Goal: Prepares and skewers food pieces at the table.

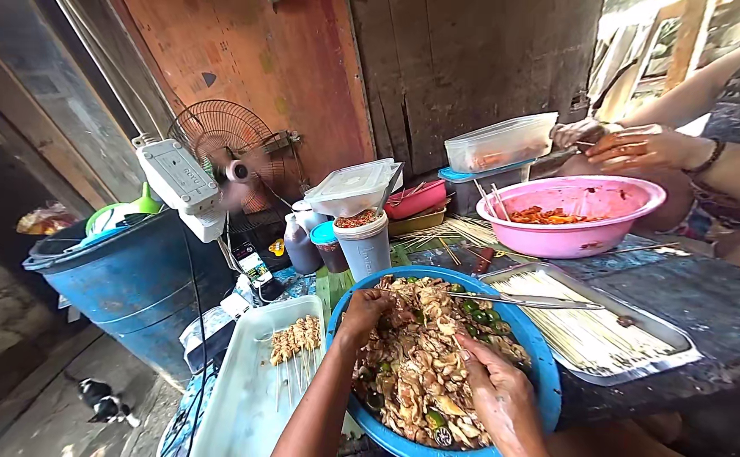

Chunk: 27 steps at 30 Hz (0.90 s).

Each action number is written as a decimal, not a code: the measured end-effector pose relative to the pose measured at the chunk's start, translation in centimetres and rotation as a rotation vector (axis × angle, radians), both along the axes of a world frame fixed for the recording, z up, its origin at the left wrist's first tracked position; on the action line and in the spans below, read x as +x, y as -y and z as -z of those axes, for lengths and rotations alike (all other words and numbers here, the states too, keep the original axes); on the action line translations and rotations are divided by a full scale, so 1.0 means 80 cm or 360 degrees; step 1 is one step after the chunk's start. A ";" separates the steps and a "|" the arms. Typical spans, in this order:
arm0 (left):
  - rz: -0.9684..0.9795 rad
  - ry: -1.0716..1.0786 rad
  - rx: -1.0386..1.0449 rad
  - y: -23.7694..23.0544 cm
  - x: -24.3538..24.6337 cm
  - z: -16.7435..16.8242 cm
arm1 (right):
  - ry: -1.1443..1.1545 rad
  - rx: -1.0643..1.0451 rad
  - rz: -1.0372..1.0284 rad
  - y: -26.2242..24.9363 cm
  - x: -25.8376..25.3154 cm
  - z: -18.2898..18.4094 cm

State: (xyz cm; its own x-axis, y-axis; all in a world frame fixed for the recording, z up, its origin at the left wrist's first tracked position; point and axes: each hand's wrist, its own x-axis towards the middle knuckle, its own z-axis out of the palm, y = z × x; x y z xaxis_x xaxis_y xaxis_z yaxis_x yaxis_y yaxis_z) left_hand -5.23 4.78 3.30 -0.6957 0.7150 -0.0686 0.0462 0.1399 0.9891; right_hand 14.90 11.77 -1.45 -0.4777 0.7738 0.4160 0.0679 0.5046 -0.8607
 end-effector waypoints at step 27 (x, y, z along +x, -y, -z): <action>-0.0080 0.0216 0.0113 -0.005 0.001 0.000 | 0.0150 0.0038 -0.0091 0.001 0.001 -0.004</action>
State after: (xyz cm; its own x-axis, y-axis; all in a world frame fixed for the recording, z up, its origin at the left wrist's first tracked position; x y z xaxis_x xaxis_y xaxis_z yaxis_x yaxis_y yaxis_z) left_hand -5.16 5.19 3.28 -0.7186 0.6858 -0.1150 -0.0941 0.0679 0.9932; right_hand 14.95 11.72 -1.11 -0.5587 0.7345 0.3851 0.1185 0.5303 -0.8395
